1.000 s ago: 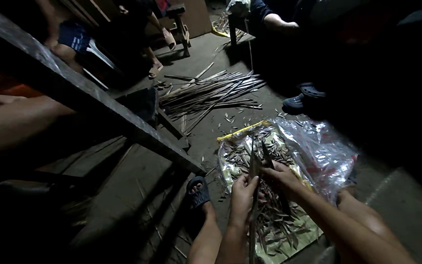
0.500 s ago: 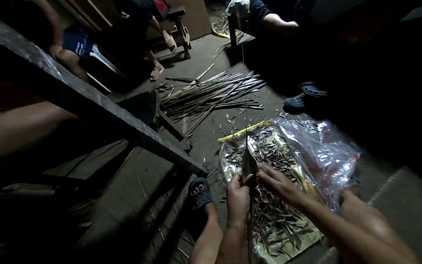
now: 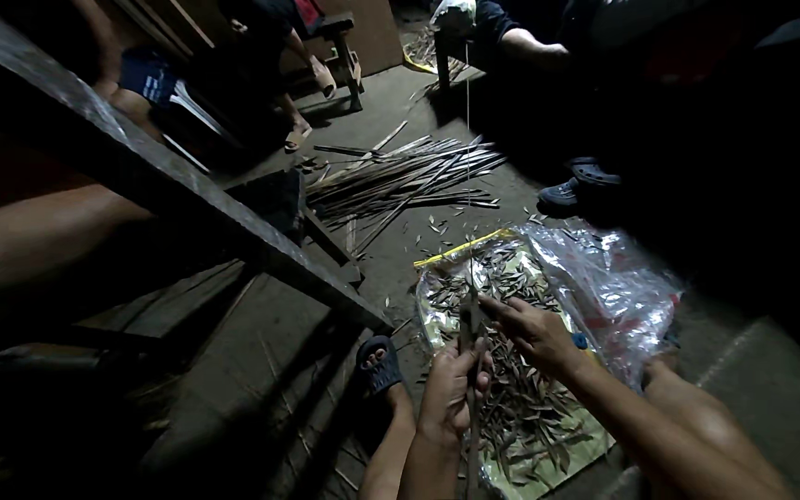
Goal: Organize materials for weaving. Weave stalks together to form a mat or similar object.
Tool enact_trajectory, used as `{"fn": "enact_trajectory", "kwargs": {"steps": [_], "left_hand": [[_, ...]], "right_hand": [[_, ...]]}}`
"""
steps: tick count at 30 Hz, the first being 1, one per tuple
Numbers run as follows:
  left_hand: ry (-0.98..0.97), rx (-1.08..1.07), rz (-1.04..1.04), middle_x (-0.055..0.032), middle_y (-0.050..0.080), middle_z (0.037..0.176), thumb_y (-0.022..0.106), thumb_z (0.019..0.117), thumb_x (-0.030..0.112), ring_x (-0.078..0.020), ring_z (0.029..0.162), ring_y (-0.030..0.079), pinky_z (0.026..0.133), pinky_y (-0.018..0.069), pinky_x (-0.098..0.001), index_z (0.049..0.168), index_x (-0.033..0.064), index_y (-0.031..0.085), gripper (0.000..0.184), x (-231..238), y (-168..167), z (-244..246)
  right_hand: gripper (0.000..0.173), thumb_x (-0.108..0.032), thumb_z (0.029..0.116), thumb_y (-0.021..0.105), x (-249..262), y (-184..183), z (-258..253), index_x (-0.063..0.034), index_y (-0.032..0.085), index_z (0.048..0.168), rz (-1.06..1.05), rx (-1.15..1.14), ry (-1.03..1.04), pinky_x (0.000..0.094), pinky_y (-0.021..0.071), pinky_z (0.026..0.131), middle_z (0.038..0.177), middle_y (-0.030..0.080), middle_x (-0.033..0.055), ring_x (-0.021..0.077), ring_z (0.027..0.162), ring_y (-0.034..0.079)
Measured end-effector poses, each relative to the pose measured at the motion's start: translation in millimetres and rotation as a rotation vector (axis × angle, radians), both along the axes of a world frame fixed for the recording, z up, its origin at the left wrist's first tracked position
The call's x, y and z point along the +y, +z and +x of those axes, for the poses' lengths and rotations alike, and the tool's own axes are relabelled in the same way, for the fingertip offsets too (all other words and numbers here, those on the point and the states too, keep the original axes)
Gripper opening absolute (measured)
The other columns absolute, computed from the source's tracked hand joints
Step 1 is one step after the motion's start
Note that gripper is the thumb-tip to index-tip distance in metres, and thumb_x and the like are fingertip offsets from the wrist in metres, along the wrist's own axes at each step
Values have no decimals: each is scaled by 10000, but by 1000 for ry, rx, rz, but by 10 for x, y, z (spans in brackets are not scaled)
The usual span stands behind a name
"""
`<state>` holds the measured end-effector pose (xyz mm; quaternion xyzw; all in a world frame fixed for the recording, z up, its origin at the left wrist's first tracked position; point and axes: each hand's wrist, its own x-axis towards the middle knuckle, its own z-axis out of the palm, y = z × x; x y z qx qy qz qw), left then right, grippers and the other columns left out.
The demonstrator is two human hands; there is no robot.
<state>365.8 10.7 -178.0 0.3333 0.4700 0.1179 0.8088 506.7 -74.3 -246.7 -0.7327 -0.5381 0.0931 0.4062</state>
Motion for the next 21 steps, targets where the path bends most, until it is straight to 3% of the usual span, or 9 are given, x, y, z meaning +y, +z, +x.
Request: {"fn": "enact_trajectory", "kwargs": {"steps": [3, 7, 9, 12, 14, 15, 16, 18, 21], "left_hand": [[-38, 11, -14, -32, 583, 694, 464, 1076, 68, -21, 444, 509, 388, 423, -132, 1094, 14, 526, 84, -30, -11, 14], [-110, 23, 41, -43, 598, 689, 478, 1073, 66, -30, 444, 517, 396, 433, -142, 1077, -3, 546, 97, -54, -39, 23], [-148, 48, 177, -53, 615, 724, 457, 1082, 68, -39, 450, 521, 409, 446, -156, 1138, -25, 542, 137, -52, -69, 31], [-231, 248, 524, -78, 651, 891, 420, 1101, 93, -73, 510, 547, 460, 478, -216, 1377, 1, 514, 306, -69, -104, 67], [-346, 461, 753, -152, 659, 1148, 393, 1108, 105, -179, 761, 635, 679, 539, -333, 1524, 24, 433, 426, -88, -90, 109], [-403, 553, 836, -212, 652, 1243, 394, 1104, 95, -265, 952, 680, 854, 549, -412, 1511, -11, 443, 424, -105, -72, 134], [-454, 634, 898, -249, 650, 1235, 402, 1091, 69, -326, 1053, 675, 943, 524, -461, 1447, -50, 495, 386, -130, -51, 163], [-579, 785, 948, -265, 660, 1224, 426, 1072, 40, -371, 1136, 665, 996, 505, -488, 1413, -58, 522, 368, -167, 10, 219], [-676, 912, 981, -265, 665, 1204, 444, 1059, 27, -373, 1129, 671, 974, 519, -473, 1336, -88, 568, 325, -201, 43, 275]], "right_hand": [[426, -241, 1053, 487, 17, 54, 44, -214, 584, 1467, -99, 35, -123, 566, 544, 664, 1009, 699, 206, 380, 790, 690], [452, -221, 1098, 384, 20, 143, 209, -104, 493, 1521, -196, 273, -211, 573, 476, 995, 1328, 643, 205, 376, 1175, 640], [479, -233, 1098, 354, -6, 160, 210, -88, 448, 1545, -197, 323, -151, 559, 477, 1002, 1324, 653, 191, 351, 1170, 647], [526, -324, 1093, 368, -41, 223, 35, -134, 394, 1582, -249, 416, 3, 564, 504, 887, 1172, 691, 196, 332, 977, 668], [529, -326, 1093, 379, -66, 293, -121, -124, 395, 1581, -285, 460, 93, 563, 500, 909, 1188, 686, 218, 346, 993, 671], [538, -335, 1090, 369, -73, 298, -183, -112, 397, 1579, -294, 476, 126, 563, 493, 919, 1204, 679, 221, 348, 1014, 664], [541, -334, 1092, 362, -79, 303, -224, -98, 394, 1578, -299, 498, 154, 562, 482, 956, 1270, 660, 220, 345, 1079, 656], [545, -342, 1097, 346, -83, 301, -253, -84, 390, 1576, -315, 536, 182, 554, 438, 1057, 1396, 605, 204, 335, 1248, 607], [543, -361, 1099, 342, -72, 272, -283, -96, 411, 1568, -314, 523, 142, 560, 459, 1021, 1326, 646, 206, 339, 1193, 633]]}}
